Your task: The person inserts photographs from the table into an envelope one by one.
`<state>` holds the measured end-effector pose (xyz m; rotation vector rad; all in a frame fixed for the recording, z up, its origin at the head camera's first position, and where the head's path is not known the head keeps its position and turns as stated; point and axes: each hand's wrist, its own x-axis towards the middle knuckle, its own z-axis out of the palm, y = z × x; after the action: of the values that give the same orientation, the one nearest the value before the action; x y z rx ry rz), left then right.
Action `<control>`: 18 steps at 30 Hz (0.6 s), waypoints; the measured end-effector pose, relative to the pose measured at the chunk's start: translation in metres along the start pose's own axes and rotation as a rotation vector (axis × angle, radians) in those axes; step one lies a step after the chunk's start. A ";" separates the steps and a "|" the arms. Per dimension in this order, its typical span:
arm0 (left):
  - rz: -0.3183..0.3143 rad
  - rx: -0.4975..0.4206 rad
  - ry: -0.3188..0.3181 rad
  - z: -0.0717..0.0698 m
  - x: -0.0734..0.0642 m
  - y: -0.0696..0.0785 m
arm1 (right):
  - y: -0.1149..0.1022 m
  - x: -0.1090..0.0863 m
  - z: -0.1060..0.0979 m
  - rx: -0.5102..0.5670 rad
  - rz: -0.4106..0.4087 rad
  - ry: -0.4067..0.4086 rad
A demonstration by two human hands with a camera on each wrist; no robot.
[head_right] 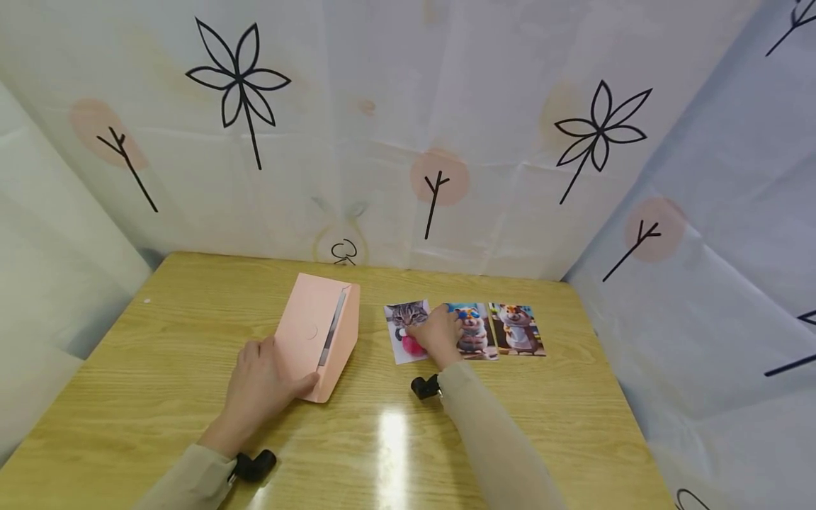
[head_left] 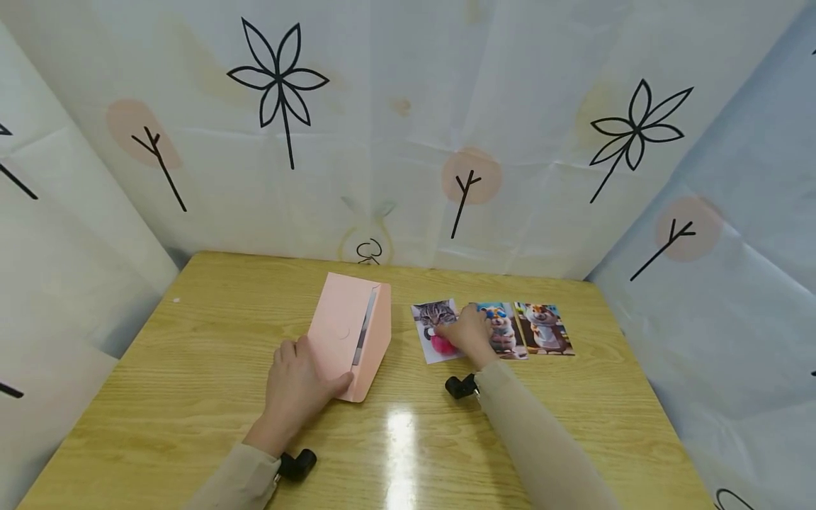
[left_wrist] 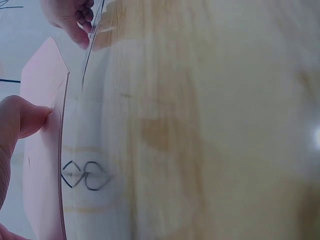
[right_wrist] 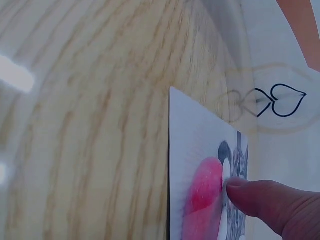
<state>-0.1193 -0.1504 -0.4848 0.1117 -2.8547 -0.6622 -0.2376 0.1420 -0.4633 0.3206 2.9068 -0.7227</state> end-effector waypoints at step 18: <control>0.008 0.002 0.002 0.000 -0.002 0.002 | 0.013 -0.010 -0.003 0.188 -0.095 -0.050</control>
<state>-0.1174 -0.1477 -0.4844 0.1012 -2.8526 -0.6570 -0.2248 0.1534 -0.4644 0.1814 2.8282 -1.0076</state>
